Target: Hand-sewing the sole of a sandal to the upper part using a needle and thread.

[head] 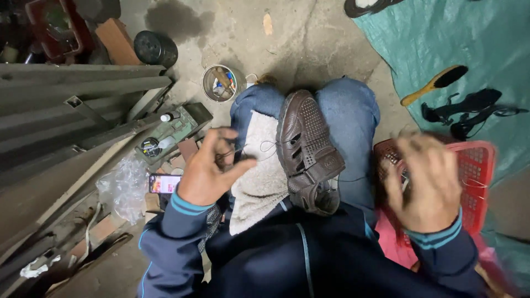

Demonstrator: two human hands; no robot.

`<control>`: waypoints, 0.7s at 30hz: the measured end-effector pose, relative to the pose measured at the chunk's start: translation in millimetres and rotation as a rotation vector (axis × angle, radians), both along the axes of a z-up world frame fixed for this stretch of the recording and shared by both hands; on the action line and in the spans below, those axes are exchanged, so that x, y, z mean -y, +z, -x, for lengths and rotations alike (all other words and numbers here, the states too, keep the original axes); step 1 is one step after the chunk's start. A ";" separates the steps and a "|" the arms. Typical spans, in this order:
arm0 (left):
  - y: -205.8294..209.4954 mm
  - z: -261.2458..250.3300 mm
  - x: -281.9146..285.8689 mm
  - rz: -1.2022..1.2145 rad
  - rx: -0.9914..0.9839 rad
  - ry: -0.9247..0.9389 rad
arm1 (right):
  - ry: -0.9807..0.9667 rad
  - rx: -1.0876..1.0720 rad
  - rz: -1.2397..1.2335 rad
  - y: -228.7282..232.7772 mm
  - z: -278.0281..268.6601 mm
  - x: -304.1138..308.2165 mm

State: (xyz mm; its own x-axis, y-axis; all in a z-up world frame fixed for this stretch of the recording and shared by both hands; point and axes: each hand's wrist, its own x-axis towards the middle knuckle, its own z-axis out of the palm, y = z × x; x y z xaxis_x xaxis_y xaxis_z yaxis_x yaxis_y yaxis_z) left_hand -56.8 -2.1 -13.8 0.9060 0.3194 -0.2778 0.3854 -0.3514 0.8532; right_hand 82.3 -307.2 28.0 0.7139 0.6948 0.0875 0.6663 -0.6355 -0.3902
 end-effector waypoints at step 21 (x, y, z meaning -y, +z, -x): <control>10.8 9.7 13.7 0.548 0.022 0.108 | 0.279 -0.129 -0.167 -57.1 1.5 -101.8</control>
